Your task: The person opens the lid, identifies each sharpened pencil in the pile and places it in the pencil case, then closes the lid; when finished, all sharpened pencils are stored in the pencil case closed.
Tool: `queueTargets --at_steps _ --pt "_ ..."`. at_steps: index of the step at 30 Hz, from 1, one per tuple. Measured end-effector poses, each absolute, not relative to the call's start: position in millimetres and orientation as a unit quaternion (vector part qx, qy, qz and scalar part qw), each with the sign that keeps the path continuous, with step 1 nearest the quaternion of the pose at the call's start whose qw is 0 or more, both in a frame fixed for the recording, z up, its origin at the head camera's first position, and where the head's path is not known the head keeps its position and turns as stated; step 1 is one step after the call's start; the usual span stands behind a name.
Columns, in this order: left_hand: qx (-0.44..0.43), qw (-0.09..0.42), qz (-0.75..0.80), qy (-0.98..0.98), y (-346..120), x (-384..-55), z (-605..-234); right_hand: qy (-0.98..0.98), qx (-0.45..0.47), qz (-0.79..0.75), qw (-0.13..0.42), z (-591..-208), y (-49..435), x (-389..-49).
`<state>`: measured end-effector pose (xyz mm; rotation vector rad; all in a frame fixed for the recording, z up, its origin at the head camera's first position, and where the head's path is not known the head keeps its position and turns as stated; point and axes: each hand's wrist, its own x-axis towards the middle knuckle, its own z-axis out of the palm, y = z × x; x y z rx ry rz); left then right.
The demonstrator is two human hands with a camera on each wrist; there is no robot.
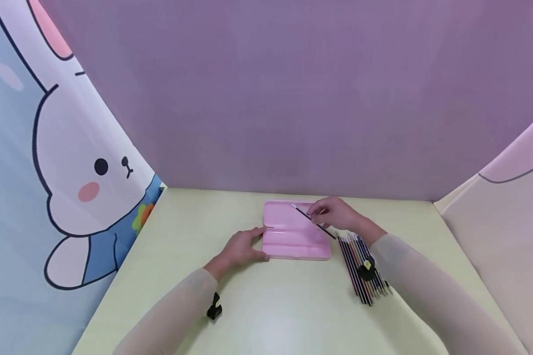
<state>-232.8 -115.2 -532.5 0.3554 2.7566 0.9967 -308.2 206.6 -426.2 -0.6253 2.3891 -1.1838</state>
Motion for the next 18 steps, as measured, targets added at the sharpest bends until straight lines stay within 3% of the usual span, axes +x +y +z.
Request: queueTargets --at_steps 9,18 --pt "0.120 0.092 0.324 0.934 -113 -233 -530 0.841 -0.249 -0.426 0.220 -444 180 -316" --pt "0.119 0.094 0.316 0.937 -113 -237 -533 0.861 -0.310 -0.363 0.177 -467 172 -320"
